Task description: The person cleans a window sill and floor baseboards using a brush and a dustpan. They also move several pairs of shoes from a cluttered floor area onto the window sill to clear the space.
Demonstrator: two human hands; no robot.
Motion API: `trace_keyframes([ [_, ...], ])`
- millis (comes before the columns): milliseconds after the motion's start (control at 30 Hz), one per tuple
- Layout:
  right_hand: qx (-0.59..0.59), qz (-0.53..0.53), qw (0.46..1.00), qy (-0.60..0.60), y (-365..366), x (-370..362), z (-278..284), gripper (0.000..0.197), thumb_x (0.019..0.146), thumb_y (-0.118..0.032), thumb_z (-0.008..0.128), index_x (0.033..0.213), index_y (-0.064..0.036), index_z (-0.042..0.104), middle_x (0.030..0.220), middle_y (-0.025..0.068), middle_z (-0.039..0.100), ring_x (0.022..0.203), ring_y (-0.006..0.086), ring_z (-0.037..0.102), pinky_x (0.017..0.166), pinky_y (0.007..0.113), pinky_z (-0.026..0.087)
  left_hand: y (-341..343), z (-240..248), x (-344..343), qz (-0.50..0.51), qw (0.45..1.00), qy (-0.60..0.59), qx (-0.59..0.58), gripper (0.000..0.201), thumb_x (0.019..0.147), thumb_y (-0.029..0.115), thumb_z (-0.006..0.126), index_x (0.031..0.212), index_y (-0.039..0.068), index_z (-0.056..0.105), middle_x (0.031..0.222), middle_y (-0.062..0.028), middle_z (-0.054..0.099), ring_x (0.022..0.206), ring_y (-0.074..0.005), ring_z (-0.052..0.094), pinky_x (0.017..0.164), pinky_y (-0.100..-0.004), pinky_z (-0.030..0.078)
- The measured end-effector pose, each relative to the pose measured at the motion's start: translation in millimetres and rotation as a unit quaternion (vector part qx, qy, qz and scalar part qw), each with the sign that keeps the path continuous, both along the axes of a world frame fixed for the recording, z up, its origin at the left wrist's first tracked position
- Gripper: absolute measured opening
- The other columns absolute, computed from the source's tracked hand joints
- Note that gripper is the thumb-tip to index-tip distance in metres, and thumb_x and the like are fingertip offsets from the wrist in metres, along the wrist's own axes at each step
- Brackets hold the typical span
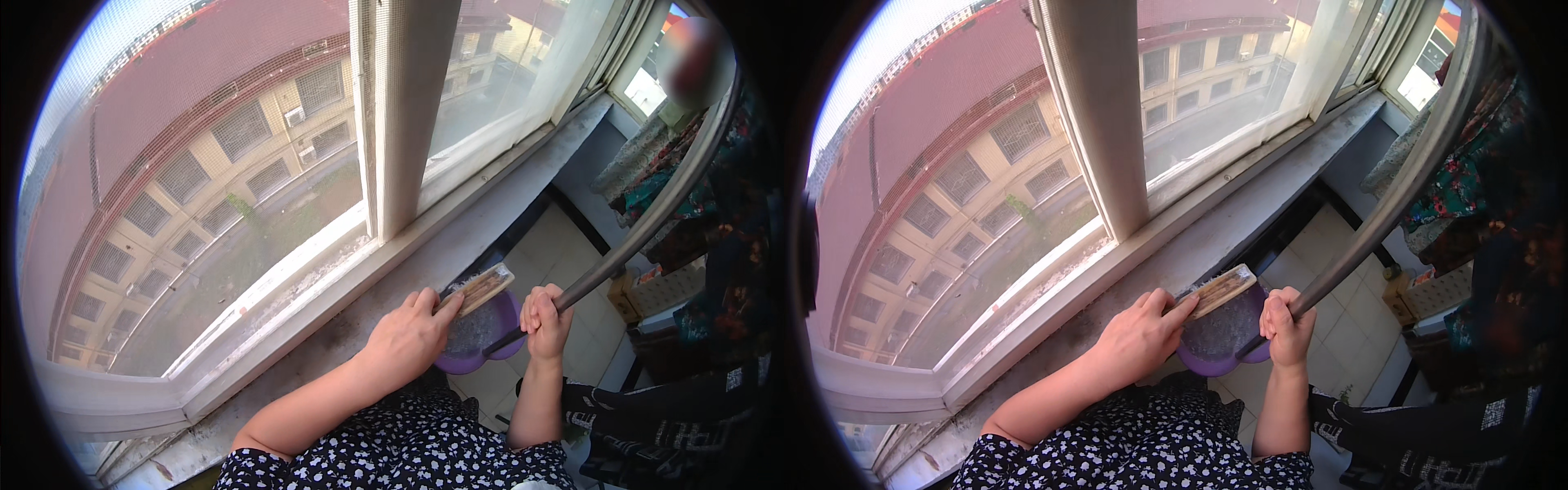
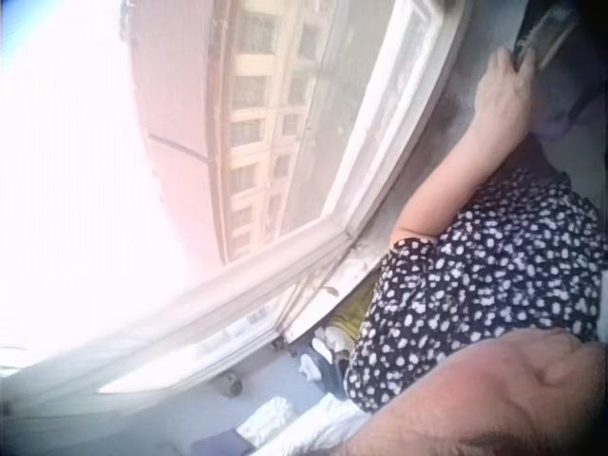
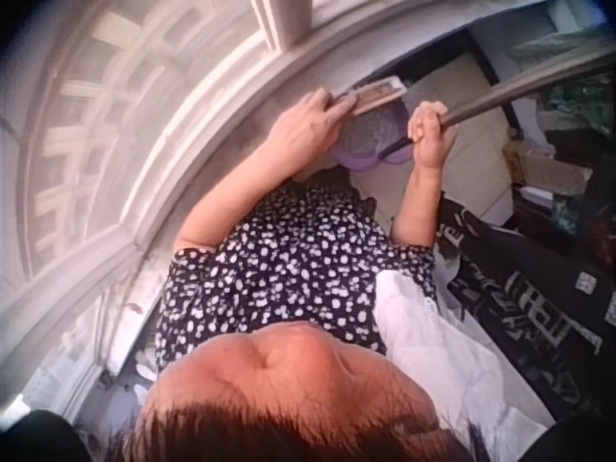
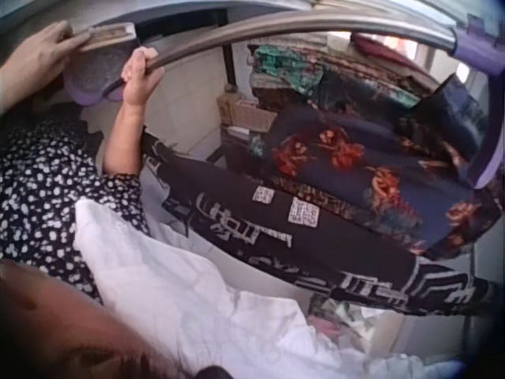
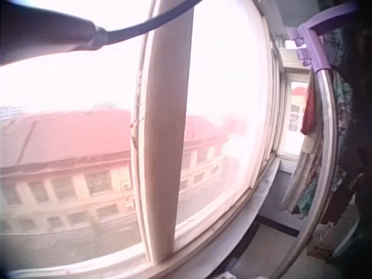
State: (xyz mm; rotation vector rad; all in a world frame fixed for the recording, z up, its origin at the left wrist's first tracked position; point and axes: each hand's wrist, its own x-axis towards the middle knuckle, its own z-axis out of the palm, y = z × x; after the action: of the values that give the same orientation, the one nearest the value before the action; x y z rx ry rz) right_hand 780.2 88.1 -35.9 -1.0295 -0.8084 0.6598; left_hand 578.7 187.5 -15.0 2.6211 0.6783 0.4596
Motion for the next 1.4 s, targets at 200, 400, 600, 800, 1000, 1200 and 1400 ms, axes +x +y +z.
trace_keyframes([
  [200,0.012,-0.014,1.000,0.022,0.0,31.5,0.2,0.030,0.089,-0.016,0.053,0.063,-0.0074,0.042,0.053,-0.0009,0.040,0.040,0.0047,0.035,0.036,0.020,0.032,13.0,6.1,-4.6,0.019,0.998,0.055,0.018,0.041,0.079,0.013,0.059,0.120,0.010,0.054,0.091,-0.0108,0.052,0.082,-0.0250,0.057,0.060,-0.0356,0.052],
  [400,0.004,-0.004,1.000,0.016,14.0,76.4,-9.7,0.029,0.088,-0.016,0.054,0.063,-0.0069,0.043,0.054,-0.0002,0.041,0.041,0.0047,0.036,0.037,0.020,0.032,19.4,-6.0,33.0,0.049,0.996,0.065,0.030,0.041,0.080,0.013,0.059,0.120,0.009,0.053,0.091,-0.0108,0.052,0.082,-0.0259,0.057,0.060,-0.0367,0.052],
  [600,-0.009,0.024,0.999,0.026,21.7,149.6,-20.2,0.027,0.088,-0.015,0.055,0.064,-0.0060,0.045,0.054,0.0005,0.043,0.041,0.0051,0.036,0.037,0.021,0.033,23.9,-12.3,110.1,0.033,0.998,0.046,-0.011,0.043,0.080,0.013,0.059,0.122,0.008,0.052,0.093,-0.0119,0.053,0.077,-0.0278,0.058,0.061,-0.0369,0.052],
  [800,-0.019,0.083,0.996,0.039,27.6,230.9,-32.5,0.027,0.087,-0.014,0.055,0.063,-0.0061,0.045,0.056,0.0005,0.043,0.044,0.0060,0.038,0.040,0.022,0.035,25.5,-31.9,199.2,-0.003,0.989,-0.009,-0.149,0.043,0.083,0.014,0.057,0.125,0.008,0.051,0.093,-0.0143,0.055,0.075,-0.0307,0.060,0.064,-0.0381,0.051],
  [1000,-0.112,0.238,0.964,-0.026,17.3,296.8,-56.9,0.026,0.088,-0.021,0.060,0.069,-0.0044,0.054,0.063,0.0010,0.049,0.058,0.0090,0.047,0.054,0.022,0.037,21.4,-69.2,254.2,-0.006,0.970,-0.002,-0.244,0.041,0.086,0.015,0.054,0.126,0.008,0.050,0.095,-0.0150,0.055,0.078,-0.0315,0.060,0.069,-0.0384,0.050],
  [1200,-0.154,0.266,0.950,-0.059,-14.1,321.9,-79.0,0.019,0.086,-0.022,0.063,0.083,-0.0026,0.064,0.084,0.0040,0.057,0.079,0.0134,0.051,0.070,0.027,0.041,25.6,-82.1,281.7,-0.060,0.960,0.031,-0.272,0.040,0.087,0.015,0.053,0.127,0.008,0.050,0.096,-0.0143,0.055,0.080,-0.0314,0.059,0.071,-0.0382,0.049],
  [1400,-0.261,0.207,0.942,-0.037,-70.3,320.8,-93.1,0.014,0.084,-0.014,0.064,0.094,-0.0039,0.067,0.102,0.0048,0.055,0.091,0.0166,0.053,0.080,0.030,0.042,30.3,-93.9,300.3,-0.126,0.953,0.044,-0.272,0.039,0.086,0.018,0.056,0.124,0.009,0.052,0.098,-0.0154,0.058,0.081,-0.0339,0.061,0.072,-0.0392,0.051],
])
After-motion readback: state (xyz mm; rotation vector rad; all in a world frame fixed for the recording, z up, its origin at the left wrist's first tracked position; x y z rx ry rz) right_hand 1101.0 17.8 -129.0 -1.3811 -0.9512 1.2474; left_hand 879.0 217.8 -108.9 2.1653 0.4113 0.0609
